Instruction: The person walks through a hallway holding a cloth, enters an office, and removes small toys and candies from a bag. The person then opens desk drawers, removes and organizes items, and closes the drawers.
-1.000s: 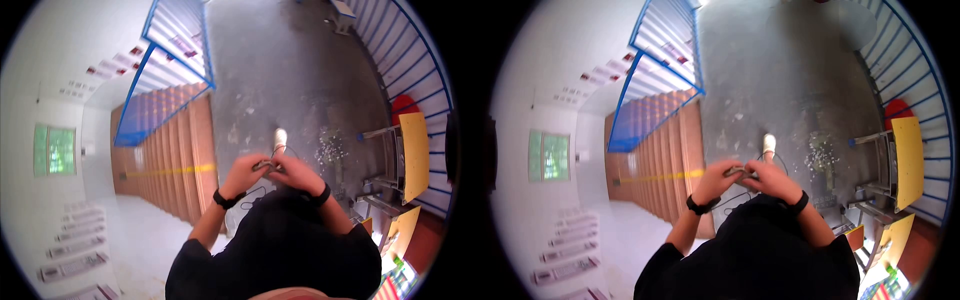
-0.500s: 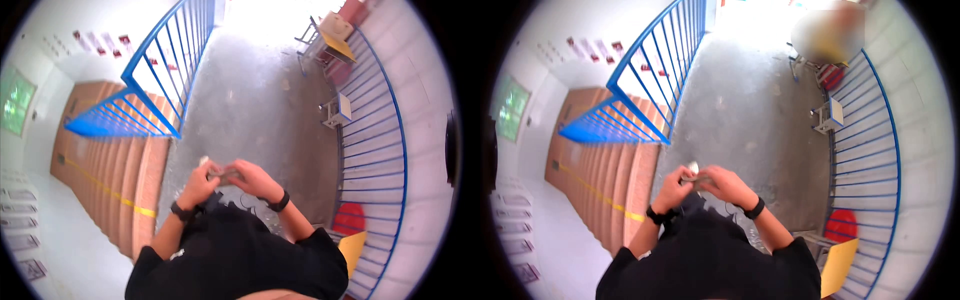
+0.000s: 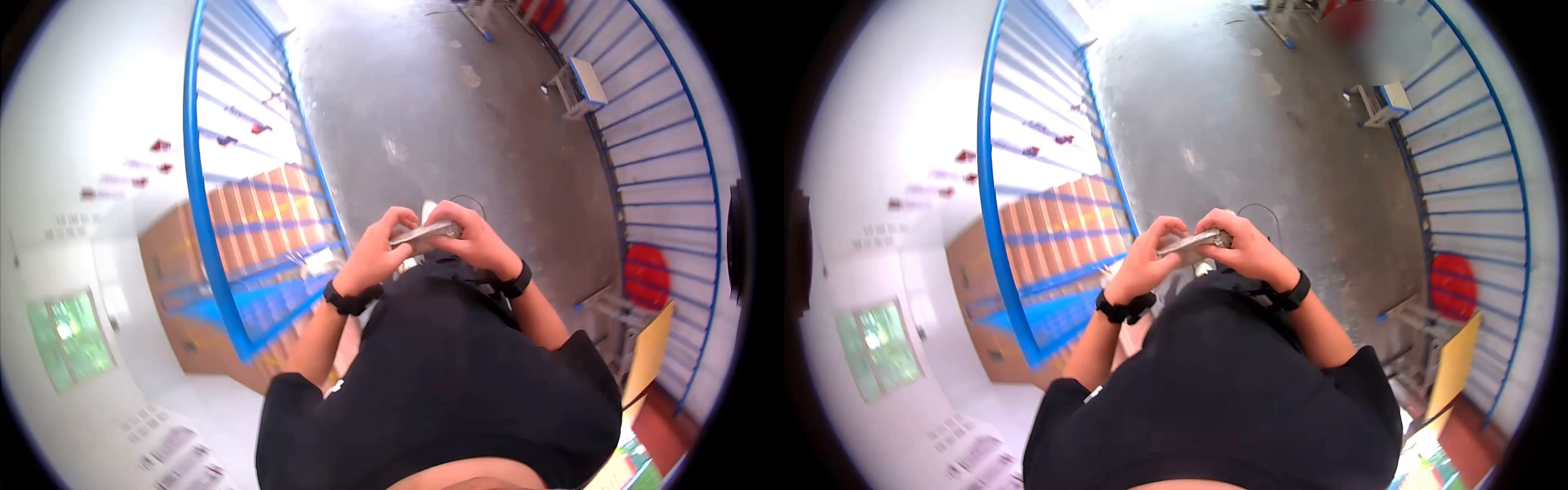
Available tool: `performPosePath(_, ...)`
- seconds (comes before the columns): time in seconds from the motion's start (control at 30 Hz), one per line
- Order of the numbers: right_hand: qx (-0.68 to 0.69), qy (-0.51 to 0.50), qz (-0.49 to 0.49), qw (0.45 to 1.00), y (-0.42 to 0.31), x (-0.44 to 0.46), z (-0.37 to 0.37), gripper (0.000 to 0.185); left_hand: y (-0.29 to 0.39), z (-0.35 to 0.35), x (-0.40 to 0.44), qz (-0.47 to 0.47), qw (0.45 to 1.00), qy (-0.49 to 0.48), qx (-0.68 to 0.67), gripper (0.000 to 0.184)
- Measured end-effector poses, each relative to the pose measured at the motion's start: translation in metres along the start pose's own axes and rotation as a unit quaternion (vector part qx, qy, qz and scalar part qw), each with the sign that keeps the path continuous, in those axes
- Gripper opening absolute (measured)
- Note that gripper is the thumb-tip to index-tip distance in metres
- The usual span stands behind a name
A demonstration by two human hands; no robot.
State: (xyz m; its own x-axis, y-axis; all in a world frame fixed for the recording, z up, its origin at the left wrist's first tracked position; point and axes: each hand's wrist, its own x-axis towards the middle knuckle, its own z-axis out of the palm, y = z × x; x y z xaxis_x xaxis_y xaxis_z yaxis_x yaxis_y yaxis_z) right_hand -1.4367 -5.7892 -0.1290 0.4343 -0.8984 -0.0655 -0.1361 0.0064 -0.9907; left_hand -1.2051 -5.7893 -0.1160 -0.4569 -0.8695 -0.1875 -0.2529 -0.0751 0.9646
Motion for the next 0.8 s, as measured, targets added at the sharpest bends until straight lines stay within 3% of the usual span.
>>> performPosePath(0.07, 0.006, 0.032, -0.004, 0.999, 0.017, 0.067, -0.028, 0.024, -0.014, -0.041, 0.073, 0.044, 0.999, -0.03, -0.005, 0.033)
performPosePath(0.13, 0.033, 0.04, 0.017, 0.999, 0.039, 0.114, -0.05, 0.025, -0.038, -0.057, 0.118, 0.0, 0.999, -0.021, -0.026, 0.028)
performPosePath(0.2, -0.033, 0.018, 0.033, 0.999, 0.063, 0.181, -0.082, 0.03, -0.044, -0.084, 0.183, -0.041, 0.998, -0.002, -0.041, 0.022)
performPosePath(0.23, -0.056, -0.003, 0.06, 0.997, 0.055, 0.214, -0.097, 0.031, -0.041, -0.097, 0.209, -0.057, 0.997, 0.018, -0.054, 0.021)
performPosePath(0.27, 0.013, -0.037, 0.115, 0.993, 0.042, 0.249, -0.116, 0.03, -0.047, -0.113, 0.239, -0.05, 0.997, 0.044, -0.039, 0.021)
performPosePath(0.37, -0.01, -0.077, 0.071, 0.994, 0.018, 0.349, -0.172, 0.028, -0.012, -0.155, 0.312, -0.056, 0.993, 0.102, -0.022, 0.02)
performPosePath(0.5, 0.045, -0.124, 0.065, 0.989, -0.012, 0.48, -0.216, 0.022, 0.009, -0.227, 0.395, -0.052, 0.983, 0.147, -0.102, 0.022)
performPosePath(0.67, 0.046, -0.093, 0.118, 0.988, -0.015, 0.642, -0.237, 0.017, 0.014, -0.321, 0.497, 0.063, 0.971, 0.232, 0.014, 0.047)
performPosePath(0.7, 0.071, -0.095, 0.137, 0.984, -0.01, 0.671, -0.24, 0.018, 0.006, -0.338, 0.523, 0.094, 0.956, 0.273, 0.058, 0.048)
performPosePath(0.8, 0.139, -0.077, 0.168, 0.973, 0.019, 0.778, -0.245, 0.021, -0.022, -0.422, 0.607, 0.062, 0.963, 0.258, 0.047, 0.041)
